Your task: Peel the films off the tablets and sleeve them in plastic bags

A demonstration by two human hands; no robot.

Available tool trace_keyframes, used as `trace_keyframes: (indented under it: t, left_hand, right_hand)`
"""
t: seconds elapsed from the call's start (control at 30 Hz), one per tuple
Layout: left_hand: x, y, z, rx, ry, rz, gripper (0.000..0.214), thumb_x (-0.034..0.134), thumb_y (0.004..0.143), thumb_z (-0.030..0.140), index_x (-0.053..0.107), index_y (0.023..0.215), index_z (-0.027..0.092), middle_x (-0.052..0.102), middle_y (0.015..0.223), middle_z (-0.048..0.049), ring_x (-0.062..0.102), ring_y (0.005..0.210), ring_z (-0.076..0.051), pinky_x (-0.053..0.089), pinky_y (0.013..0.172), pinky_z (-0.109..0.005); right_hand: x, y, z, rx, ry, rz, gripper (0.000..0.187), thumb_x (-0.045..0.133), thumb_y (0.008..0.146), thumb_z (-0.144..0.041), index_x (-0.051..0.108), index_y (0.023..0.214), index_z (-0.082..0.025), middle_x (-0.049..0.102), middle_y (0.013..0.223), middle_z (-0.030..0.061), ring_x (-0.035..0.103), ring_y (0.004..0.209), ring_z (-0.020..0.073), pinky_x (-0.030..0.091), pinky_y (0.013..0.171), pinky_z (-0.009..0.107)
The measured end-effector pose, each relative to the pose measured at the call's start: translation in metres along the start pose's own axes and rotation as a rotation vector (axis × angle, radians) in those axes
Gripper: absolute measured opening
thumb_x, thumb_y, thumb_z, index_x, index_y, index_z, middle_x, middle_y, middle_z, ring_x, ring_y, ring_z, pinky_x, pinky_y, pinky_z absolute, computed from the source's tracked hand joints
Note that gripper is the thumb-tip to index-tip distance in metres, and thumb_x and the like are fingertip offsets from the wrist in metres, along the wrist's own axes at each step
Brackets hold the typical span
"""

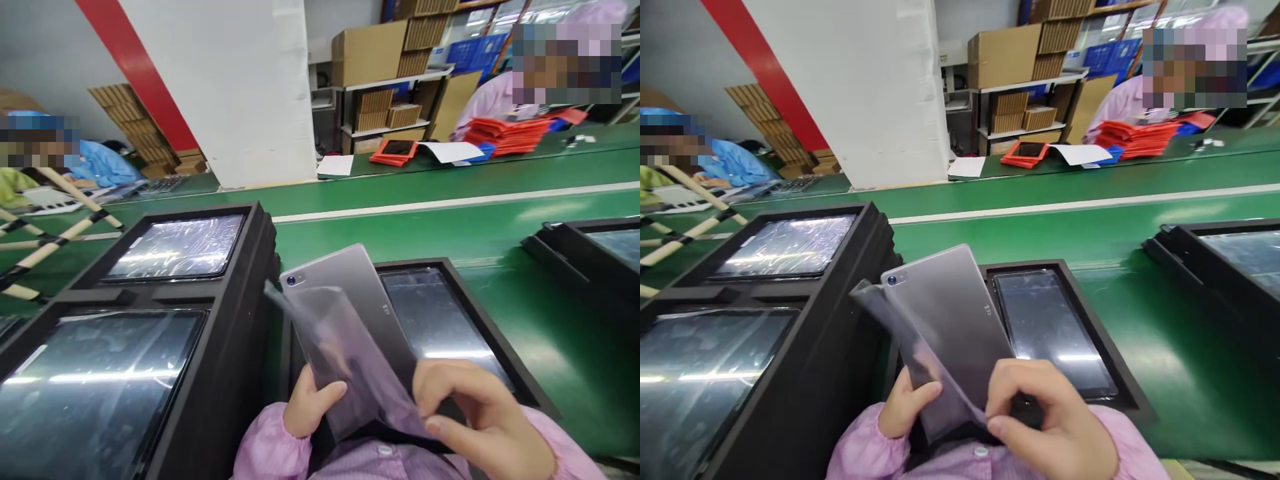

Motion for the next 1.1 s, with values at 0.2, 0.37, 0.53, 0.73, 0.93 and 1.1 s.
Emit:
trace_keyframes:
  t: [0.2, 0.37, 0.53, 0.73, 0.93, 1.1]
  left_hand:
    - [0.004, -0.005, 0.006, 0.007, -0.028, 0.047, 0.041, 0.082, 0.065, 0.030, 0.069, 0.101, 0.015, 0.077, 0.104, -0.0095, 0.069, 0.103, -0.028, 0.051, 0.099, -0.042]
    - [0.009, -0.006, 0.017, 0.024, -0.027, -0.033, 0.043, 0.080, 0.067, 0.032, 0.069, 0.105, 0.016, 0.076, 0.108, -0.0099, 0.069, 0.108, -0.029, 0.050, 0.103, -0.042]
    - [0.004, 0.003, 0.014, 0.015, -0.033, -0.236, 0.052, 0.084, 0.067, 0.039, 0.072, 0.111, 0.015, 0.075, 0.115, -0.0136, 0.067, 0.114, -0.034, 0.050, 0.104, -0.048]
    - [0.003, 0.008, 0.008, -0.092, -0.144, -0.280, 0.056, 0.086, 0.067, 0.039, 0.071, 0.115, 0.016, 0.075, 0.116, -0.0124, 0.068, 0.113, -0.033, 0.051, 0.102, -0.047]
    - [0.007, 0.005, 0.010, 0.041, 0.007, -0.273, 0.041, 0.080, 0.075, 0.039, 0.075, 0.107, 0.014, 0.077, 0.105, -0.0111, 0.071, 0.101, -0.029, 0.054, 0.094, -0.040]
    - [0.008, 0.002, 0.010, 0.038, 0.028, -0.317, 0.038, 0.077, 0.079, 0.037, 0.075, 0.108, 0.014, 0.078, 0.107, -0.0117, 0.072, 0.100, -0.028, 0.055, 0.093, -0.039]
  right_hand:
    - [-0.024, -0.011, 0.029, 0.105, -0.184, 0.372, 0.017, 0.073, 0.085, -0.039, 0.070, 0.076, -0.025, 0.070, 0.069, 0.0038, 0.068, 0.058, 0.0181, 0.058, 0.052, 0.025]
    - [-0.024, -0.015, 0.065, 0.327, -0.106, 0.564, 0.039, 0.072, 0.084, -0.053, 0.070, 0.109, -0.023, 0.076, 0.098, 0.0102, 0.077, 0.084, 0.0239, 0.065, 0.069, 0.029]
    - [-0.005, -0.005, 0.080, 0.455, 0.121, 0.256, 0.056, 0.073, 0.083, -0.054, 0.065, 0.128, -0.023, 0.071, 0.127, 0.0145, 0.070, 0.114, 0.0306, 0.061, 0.093, 0.041]
    - [-0.003, 0.005, 0.064, 0.555, 0.412, 0.160, 0.052, 0.072, 0.085, -0.050, 0.066, 0.129, -0.023, 0.074, 0.119, 0.0132, 0.075, 0.100, 0.0299, 0.065, 0.079, 0.040]
    - [-0.001, 0.002, 0.074, 0.314, 0.138, 0.439, 0.047, 0.075, 0.086, -0.043, 0.067, 0.127, -0.021, 0.074, 0.121, 0.0118, 0.073, 0.109, 0.0257, 0.062, 0.094, 0.038]
    - [0.005, -0.005, 0.075, 0.065, -0.236, 0.842, 0.037, 0.077, 0.084, -0.024, 0.072, 0.121, -0.026, 0.077, 0.111, 0.0057, 0.076, 0.090, 0.0219, 0.066, 0.079, 0.034]
Point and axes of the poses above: each hand's wrist, its own y-axis towards the middle knuckle, its own x-axis out of the palm, z = x × y, the point moved 2 cm from there along y, towards the middle knuckle
